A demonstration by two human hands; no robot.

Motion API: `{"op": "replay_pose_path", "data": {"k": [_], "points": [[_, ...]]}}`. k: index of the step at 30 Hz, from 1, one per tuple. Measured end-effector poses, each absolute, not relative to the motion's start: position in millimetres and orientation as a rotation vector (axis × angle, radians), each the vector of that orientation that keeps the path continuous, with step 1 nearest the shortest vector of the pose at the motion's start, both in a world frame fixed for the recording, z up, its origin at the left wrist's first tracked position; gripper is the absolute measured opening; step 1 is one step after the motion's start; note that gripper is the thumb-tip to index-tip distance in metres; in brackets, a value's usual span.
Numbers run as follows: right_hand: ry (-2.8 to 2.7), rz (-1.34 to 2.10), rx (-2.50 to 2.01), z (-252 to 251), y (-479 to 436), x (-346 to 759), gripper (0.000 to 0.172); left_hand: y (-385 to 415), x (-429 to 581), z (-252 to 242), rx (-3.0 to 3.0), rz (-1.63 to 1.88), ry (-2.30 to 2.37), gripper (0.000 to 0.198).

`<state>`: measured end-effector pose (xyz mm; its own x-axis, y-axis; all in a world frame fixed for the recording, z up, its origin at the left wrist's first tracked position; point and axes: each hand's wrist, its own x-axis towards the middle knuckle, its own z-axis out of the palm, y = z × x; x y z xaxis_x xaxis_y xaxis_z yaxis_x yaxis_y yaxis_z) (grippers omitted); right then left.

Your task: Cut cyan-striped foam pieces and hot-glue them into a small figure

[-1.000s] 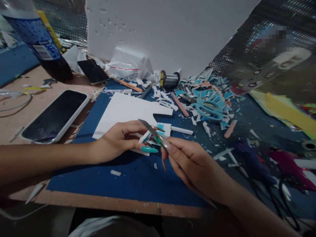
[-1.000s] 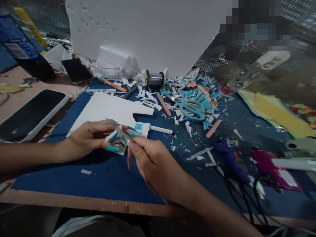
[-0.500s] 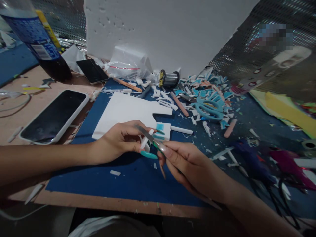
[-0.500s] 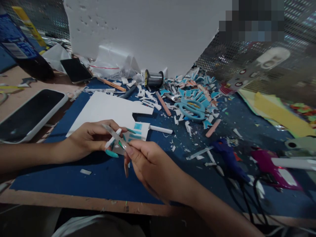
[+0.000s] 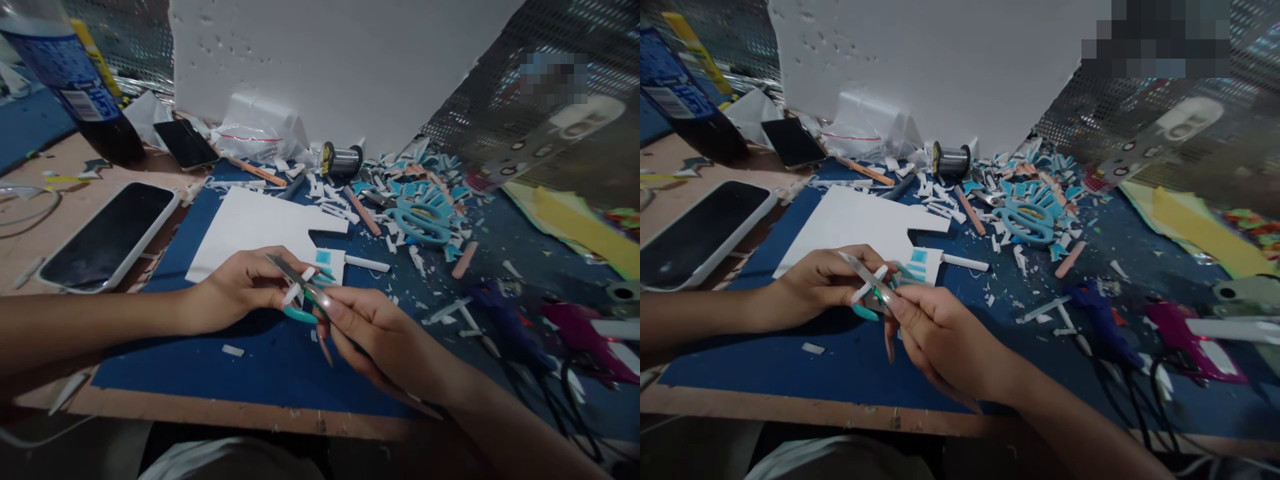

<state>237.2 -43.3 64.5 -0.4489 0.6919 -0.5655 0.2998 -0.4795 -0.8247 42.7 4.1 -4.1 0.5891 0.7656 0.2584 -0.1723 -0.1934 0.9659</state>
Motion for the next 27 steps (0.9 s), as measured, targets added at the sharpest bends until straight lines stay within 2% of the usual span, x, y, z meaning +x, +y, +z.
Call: {"op": "replay_pose_path", "data": {"k": [6,12,17,23,27], "points": [[-1.373,2.033,-1.468,66.4,-43.6,236.7,0.033,3.8,42.1,-6.4,1.476,0.967,0.5,0.014],[-1.391,2.141,-1.415,58.3,-42.1,240.9,0.04,3.4,42.1,-4.3,1.525,0.893,0.486,0.014],[-1.405,2.149,-1.382,59.2,-40.1,242.4,0.04,4.4,41.8,-3.6,1.45,0.921,0.516,0.024],[-1.37,2.173,-1.325,57.1,-40.0,241.2,0.04,3.4,42.3,-0.5,1.465,0.909,0.536,0.017],[-1.357,2.195,-1.289,56.3,-38.9,241.5,0.039,2.7,42.2,1.5,1.44,0.877,0.553,0.023]]}}
